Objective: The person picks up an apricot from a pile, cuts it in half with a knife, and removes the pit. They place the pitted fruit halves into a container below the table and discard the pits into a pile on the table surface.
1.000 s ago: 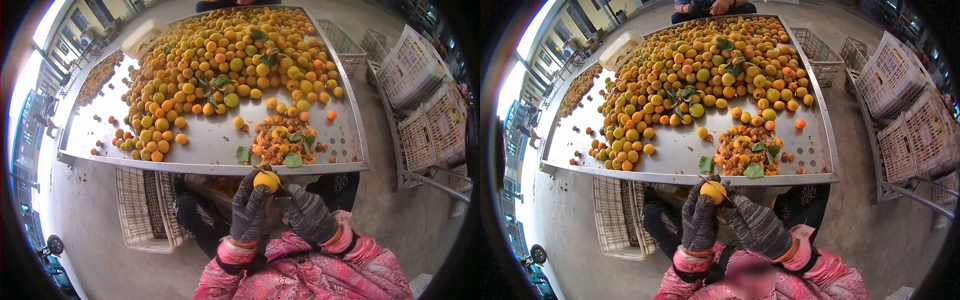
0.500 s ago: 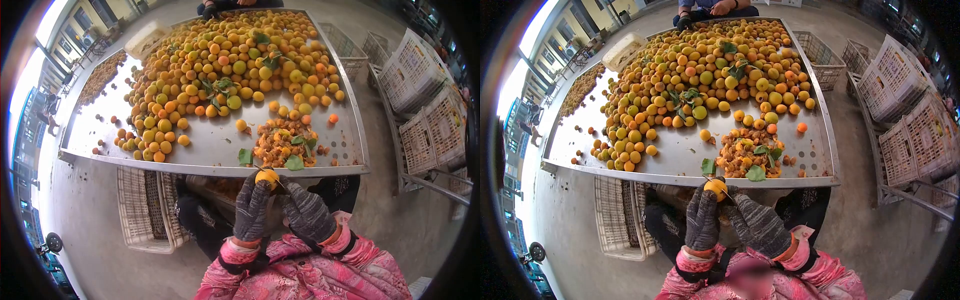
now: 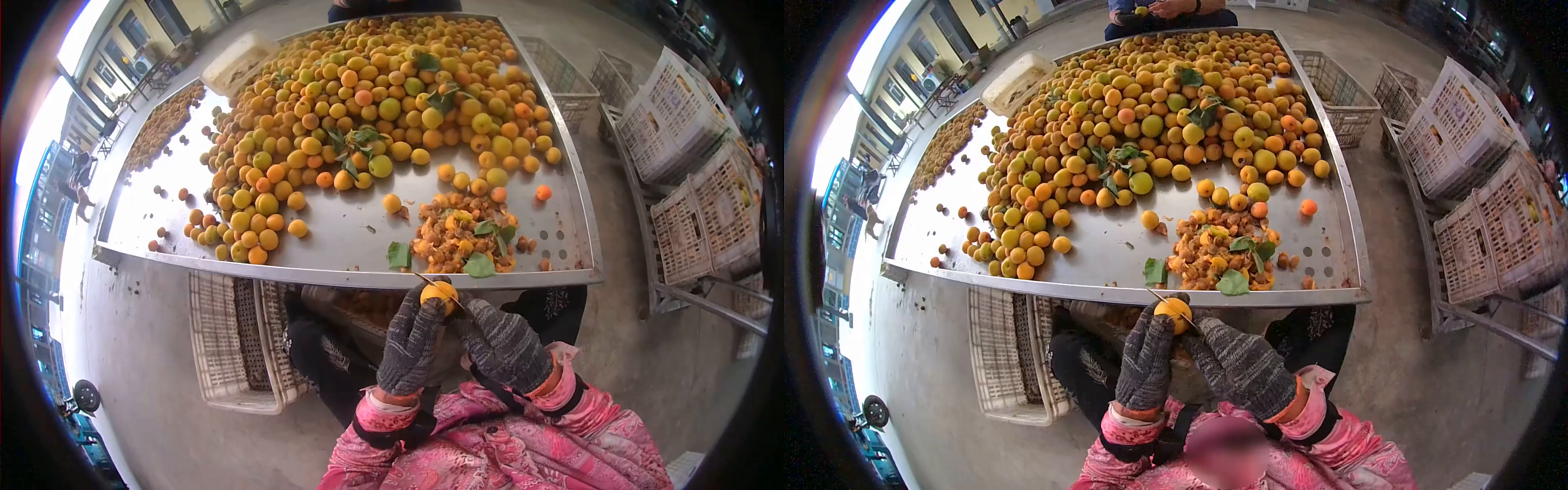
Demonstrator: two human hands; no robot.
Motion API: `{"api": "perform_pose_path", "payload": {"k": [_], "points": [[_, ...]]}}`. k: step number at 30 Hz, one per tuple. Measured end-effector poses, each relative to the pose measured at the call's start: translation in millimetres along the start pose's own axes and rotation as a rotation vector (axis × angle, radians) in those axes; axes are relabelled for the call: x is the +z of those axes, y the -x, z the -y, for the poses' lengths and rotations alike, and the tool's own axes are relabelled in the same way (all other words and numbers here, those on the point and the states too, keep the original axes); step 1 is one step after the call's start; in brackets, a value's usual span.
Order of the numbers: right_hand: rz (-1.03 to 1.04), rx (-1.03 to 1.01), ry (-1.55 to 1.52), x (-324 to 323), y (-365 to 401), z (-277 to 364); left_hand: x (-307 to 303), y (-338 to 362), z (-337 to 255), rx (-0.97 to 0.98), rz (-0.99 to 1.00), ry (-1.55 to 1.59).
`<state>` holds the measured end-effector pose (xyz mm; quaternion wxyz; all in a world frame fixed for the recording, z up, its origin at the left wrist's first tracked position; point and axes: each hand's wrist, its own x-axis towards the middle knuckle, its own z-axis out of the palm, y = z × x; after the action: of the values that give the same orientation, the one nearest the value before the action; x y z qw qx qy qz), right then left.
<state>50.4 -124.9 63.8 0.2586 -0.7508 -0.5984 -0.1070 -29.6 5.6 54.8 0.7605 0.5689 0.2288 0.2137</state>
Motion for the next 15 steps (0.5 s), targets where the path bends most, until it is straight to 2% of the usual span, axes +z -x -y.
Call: {"api": "perform_pose_path", "payload": {"k": [1,3,4,5,6,7,8,9,10,12,13,14,15], "points": [[0.006,0.003,-0.002,3,2,-1,0,-1,-1,-0.050,0.044,0.028],[0.082,0.111,-0.279,10,4,-5,-3,-1,6,-0.097,0.083,0.056],[0.078,0.110,-0.277,8,3,-8,-7,-4,19,0.054,0.091,-0.143],[0.110,0.099,-0.440,6,2,-12,-10,-4,27,0.205,0.098,-0.340],[0.143,0.089,-0.603,5,2,-16,-11,-3,28,0.205,0.101,-0.339],[0.144,0.093,-0.602,6,2,-18,-13,-1,29,0.142,0.108,-0.266],[0.092,-0.001,-0.596,11,3,-22,-13,0,29,0.077,0.113,-0.194],[0.039,-0.096,-0.591,13,5,-22,-12,0,28,0.073,0.112,-0.193],[0.040,-0.097,-0.595,14,5,-20,-10,-3,24,0.102,0.106,-0.168],[0.038,0.041,-0.406,15,3,-10,-7,-6,21,0.135,0.096,-0.147],[0.035,0.037,-0.407,14,3,-5,-4,-8,22,0.022,-0.012,-0.015],[0.085,0.177,-0.383,13,4,-1,-3,-10,23,-0.094,-0.119,0.117],[0.137,0.317,-0.358,10,4,3,-6,-11,28,0.017,-0.119,0.082]]}}
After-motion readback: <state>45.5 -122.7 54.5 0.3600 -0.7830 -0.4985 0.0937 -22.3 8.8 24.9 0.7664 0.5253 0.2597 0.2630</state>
